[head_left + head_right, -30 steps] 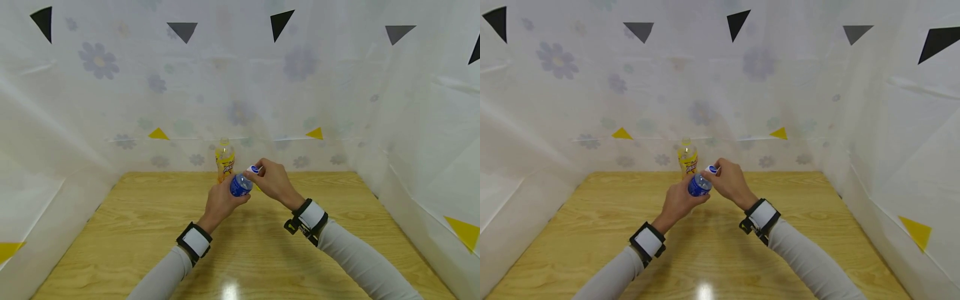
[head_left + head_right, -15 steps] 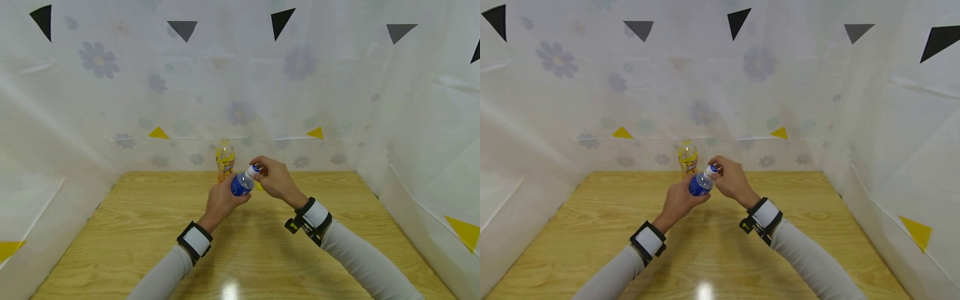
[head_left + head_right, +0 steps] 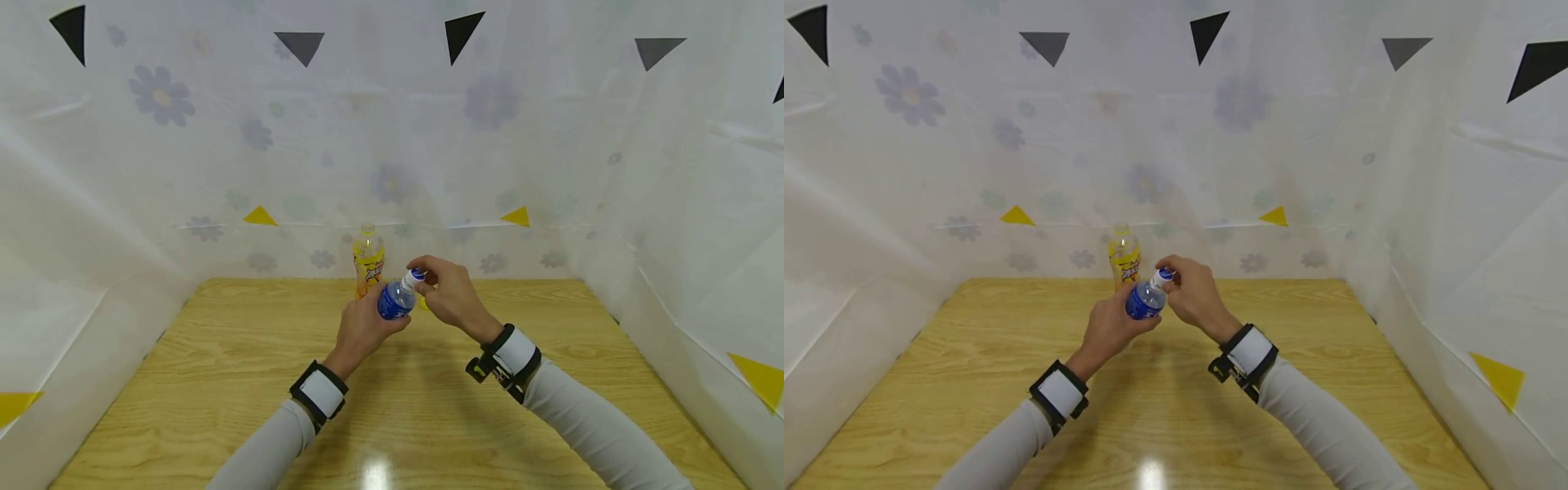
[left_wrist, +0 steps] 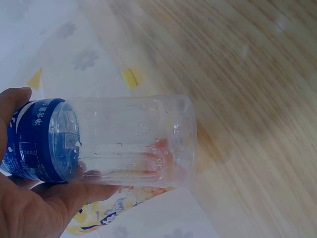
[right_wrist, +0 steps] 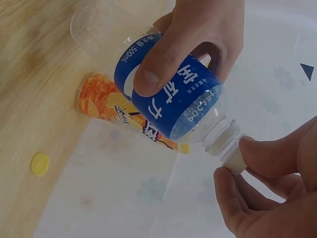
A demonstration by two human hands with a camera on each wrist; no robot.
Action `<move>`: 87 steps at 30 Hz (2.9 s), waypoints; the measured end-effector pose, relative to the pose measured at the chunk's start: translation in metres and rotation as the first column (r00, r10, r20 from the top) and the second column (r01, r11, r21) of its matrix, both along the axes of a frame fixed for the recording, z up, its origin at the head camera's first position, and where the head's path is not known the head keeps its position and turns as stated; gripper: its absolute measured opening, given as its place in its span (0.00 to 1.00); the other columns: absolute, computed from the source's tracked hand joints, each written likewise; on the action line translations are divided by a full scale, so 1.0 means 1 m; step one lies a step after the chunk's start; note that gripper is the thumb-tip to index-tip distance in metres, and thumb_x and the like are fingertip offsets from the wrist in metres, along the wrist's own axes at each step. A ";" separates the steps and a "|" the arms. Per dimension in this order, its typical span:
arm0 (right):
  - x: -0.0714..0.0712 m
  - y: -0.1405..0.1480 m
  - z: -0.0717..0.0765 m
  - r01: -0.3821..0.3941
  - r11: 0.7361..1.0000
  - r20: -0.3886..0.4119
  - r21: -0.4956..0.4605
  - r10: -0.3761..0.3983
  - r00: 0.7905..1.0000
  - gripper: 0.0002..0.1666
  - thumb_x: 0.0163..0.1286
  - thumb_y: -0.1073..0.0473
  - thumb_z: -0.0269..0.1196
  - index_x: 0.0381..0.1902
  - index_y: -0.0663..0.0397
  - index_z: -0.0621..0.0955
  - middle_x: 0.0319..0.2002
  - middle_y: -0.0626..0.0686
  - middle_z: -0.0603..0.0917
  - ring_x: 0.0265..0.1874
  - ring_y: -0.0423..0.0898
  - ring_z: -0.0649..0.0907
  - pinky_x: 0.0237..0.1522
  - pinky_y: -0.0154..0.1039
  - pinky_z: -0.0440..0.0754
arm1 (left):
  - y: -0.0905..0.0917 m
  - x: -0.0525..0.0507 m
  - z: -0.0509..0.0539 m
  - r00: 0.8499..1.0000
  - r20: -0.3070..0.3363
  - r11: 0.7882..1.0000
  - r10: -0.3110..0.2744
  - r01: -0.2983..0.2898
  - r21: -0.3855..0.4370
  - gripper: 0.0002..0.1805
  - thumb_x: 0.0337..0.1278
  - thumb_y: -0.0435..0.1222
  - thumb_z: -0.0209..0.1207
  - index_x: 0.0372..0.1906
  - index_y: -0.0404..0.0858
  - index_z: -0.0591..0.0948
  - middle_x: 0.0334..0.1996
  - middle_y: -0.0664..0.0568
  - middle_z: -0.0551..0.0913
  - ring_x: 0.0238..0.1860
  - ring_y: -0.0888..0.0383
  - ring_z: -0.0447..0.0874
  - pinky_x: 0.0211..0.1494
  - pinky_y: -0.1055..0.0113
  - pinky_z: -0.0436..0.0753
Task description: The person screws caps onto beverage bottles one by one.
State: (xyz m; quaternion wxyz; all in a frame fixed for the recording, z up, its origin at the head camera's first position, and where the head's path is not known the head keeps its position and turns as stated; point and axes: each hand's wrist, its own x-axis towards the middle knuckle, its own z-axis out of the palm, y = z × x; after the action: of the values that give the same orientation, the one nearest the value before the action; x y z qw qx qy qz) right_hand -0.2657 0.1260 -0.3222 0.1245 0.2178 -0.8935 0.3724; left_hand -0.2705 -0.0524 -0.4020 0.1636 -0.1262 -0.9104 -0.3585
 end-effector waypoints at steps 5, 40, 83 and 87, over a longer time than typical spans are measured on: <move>0.000 0.000 -0.001 -0.002 1.000 -0.008 0.013 0.003 1.000 0.19 0.71 0.68 0.62 0.58 0.58 0.82 0.46 0.58 0.87 0.41 0.53 0.87 0.42 0.48 0.86 | 0.000 0.001 0.001 1.000 0.013 1.000 0.002 -0.002 0.005 0.40 0.47 0.51 0.76 0.66 0.44 0.76 0.50 0.44 0.87 0.47 0.48 0.89 0.46 0.53 0.86; -0.003 0.005 -0.004 0.088 0.995 -0.014 0.045 -0.087 0.996 0.19 0.71 0.46 0.67 0.40 0.58 0.80 0.29 0.54 0.84 0.23 0.45 0.80 0.25 0.39 0.76 | 0.002 0.002 -0.001 1.000 -0.010 1.000 -0.017 0.017 0.014 0.38 0.47 0.50 0.77 0.64 0.45 0.77 0.46 0.44 0.88 0.44 0.48 0.89 0.42 0.54 0.86; 0.004 0.004 0.004 0.053 0.994 0.023 0.095 -0.055 0.998 0.17 0.72 0.52 0.65 0.48 0.61 0.83 0.38 0.56 0.87 0.34 0.49 0.85 0.34 0.43 0.82 | 0.000 0.004 -0.002 1.000 -0.001 1.000 -0.019 0.019 0.011 0.37 0.47 0.50 0.76 0.64 0.46 0.76 0.47 0.45 0.88 0.44 0.49 0.89 0.43 0.55 0.86; 0.002 0.005 0.001 0.071 0.992 0.020 0.102 -0.073 0.997 0.17 0.73 0.48 0.65 0.42 0.59 0.82 0.31 0.54 0.85 0.25 0.45 0.81 0.27 0.40 0.78 | 0.000 0.004 -0.003 1.000 -0.007 1.000 -0.027 0.027 0.013 0.36 0.47 0.48 0.77 0.63 0.46 0.76 0.47 0.45 0.87 0.44 0.49 0.89 0.43 0.54 0.86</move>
State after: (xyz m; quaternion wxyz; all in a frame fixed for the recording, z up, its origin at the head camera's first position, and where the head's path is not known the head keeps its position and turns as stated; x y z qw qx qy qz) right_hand -0.2635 0.1308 -0.3212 0.1161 0.1871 -0.9199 0.3245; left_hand -0.2669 -0.0521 -0.4049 0.1628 -0.1384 -0.9057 -0.3662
